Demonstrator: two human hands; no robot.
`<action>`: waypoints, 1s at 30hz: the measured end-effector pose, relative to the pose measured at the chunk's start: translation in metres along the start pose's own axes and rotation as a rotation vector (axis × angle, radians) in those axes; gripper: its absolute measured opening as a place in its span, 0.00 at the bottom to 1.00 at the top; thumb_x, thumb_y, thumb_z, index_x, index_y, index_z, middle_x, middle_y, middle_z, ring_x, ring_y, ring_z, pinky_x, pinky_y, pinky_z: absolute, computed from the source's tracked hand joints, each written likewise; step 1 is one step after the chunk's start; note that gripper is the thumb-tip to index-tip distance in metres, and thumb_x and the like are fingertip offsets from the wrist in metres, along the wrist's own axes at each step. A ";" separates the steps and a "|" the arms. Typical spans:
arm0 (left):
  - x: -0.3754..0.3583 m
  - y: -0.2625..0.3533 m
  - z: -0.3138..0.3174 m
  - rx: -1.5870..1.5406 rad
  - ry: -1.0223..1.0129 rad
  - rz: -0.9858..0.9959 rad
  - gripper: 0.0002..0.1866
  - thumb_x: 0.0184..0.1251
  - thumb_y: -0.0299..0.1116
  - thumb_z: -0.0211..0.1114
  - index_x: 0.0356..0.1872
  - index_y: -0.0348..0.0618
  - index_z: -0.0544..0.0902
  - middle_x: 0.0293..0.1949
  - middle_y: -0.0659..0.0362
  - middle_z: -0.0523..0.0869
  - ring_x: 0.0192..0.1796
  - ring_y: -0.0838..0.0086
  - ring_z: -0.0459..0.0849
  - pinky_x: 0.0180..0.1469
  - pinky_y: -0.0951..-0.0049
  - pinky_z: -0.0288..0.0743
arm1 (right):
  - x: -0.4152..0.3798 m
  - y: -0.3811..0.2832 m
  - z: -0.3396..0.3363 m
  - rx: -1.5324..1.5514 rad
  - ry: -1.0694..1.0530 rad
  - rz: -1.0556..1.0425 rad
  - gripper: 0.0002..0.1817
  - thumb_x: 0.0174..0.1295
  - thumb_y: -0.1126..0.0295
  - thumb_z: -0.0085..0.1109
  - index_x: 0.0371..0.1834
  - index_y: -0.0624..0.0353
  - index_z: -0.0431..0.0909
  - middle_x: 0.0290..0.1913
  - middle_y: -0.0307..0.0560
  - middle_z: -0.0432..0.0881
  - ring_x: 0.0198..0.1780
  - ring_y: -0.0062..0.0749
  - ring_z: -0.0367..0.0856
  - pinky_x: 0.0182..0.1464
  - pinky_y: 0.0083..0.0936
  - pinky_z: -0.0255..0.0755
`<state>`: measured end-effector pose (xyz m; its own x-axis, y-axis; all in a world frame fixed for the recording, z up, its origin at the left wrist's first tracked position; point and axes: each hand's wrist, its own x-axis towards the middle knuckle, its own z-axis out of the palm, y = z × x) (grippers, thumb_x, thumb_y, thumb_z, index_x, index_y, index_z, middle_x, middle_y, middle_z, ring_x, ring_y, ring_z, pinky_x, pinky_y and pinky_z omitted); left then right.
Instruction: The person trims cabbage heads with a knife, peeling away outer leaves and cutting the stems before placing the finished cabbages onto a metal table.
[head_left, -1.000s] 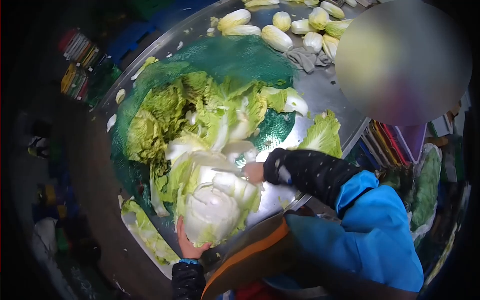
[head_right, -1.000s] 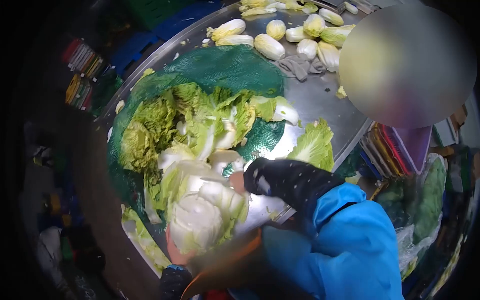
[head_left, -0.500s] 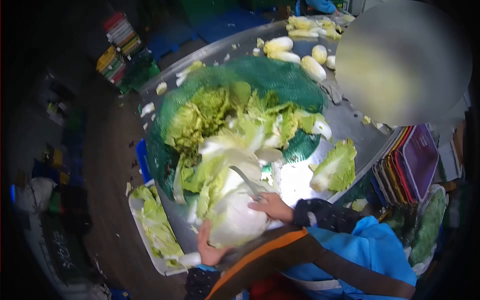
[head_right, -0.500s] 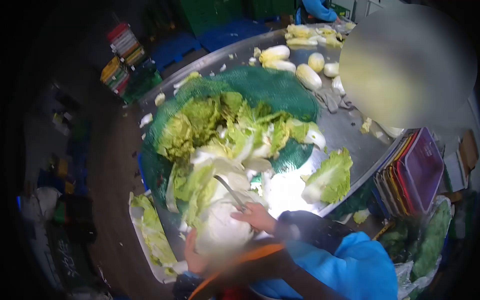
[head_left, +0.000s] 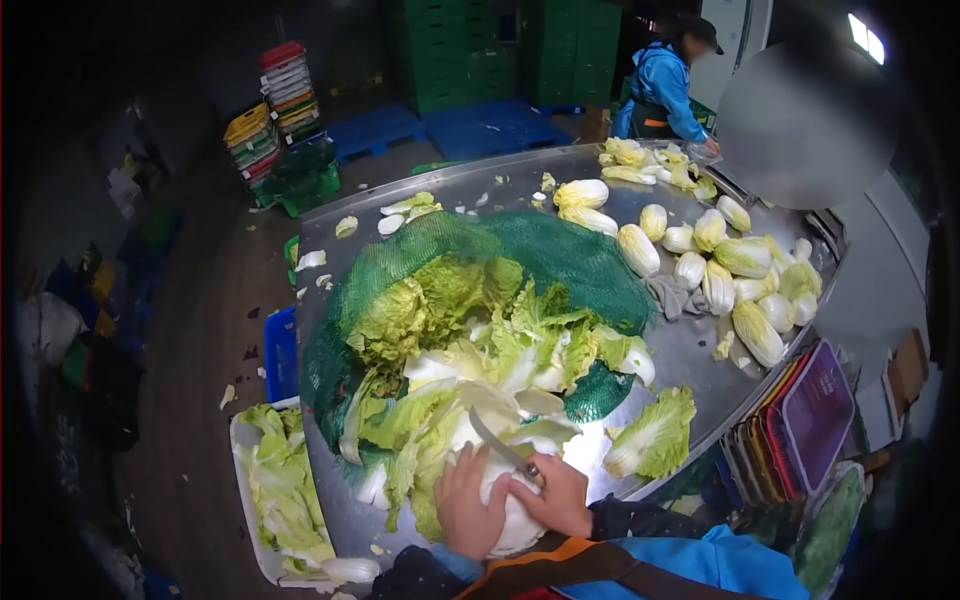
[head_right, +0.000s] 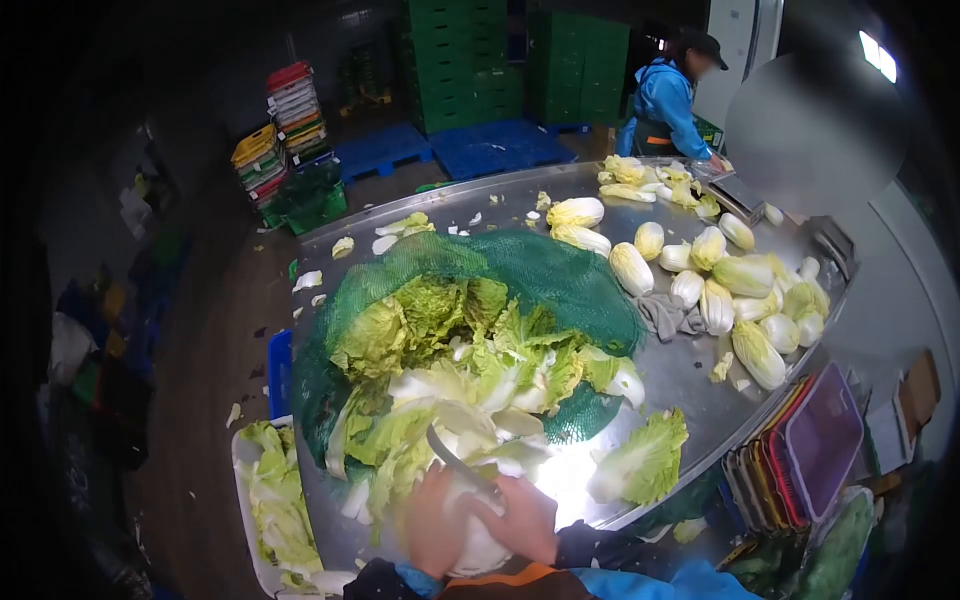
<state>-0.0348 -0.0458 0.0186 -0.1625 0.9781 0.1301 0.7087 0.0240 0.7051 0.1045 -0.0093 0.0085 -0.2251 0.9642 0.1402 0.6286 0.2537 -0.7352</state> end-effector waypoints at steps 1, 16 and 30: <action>-0.001 -0.002 0.003 -0.032 0.064 0.000 0.21 0.62 0.37 0.59 0.57 0.43 0.75 0.60 0.46 0.72 0.62 0.46 0.66 0.66 0.55 0.54 | 0.003 -0.004 0.000 0.023 0.040 -0.024 0.21 0.50 0.51 0.67 0.34 0.56 0.77 0.28 0.49 0.77 0.29 0.42 0.78 0.30 0.33 0.69; 0.006 -0.027 -0.037 0.081 0.239 -0.097 0.22 0.66 0.38 0.54 0.62 0.52 0.71 0.62 0.46 0.69 0.66 0.50 0.62 0.67 0.46 0.45 | 0.014 -0.007 0.006 0.237 0.053 -0.108 0.25 0.47 0.57 0.70 0.42 0.59 0.72 0.36 0.48 0.73 0.34 0.41 0.74 0.35 0.29 0.69; 0.008 -0.003 -0.009 -0.205 -0.034 0.373 0.25 0.56 0.40 0.64 0.57 0.47 0.74 0.54 0.49 0.76 0.60 0.52 0.70 0.64 0.45 0.53 | 0.066 0.053 0.064 -0.049 0.096 0.063 0.26 0.40 0.66 0.69 0.44 0.56 0.69 0.40 0.51 0.75 0.42 0.50 0.75 0.41 0.36 0.71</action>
<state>-0.0449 -0.0400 0.0237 0.1040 0.9184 0.3817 0.5633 -0.3707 0.7384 0.0754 0.0624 -0.0635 -0.1126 0.9808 0.1593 0.6753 0.1932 -0.7118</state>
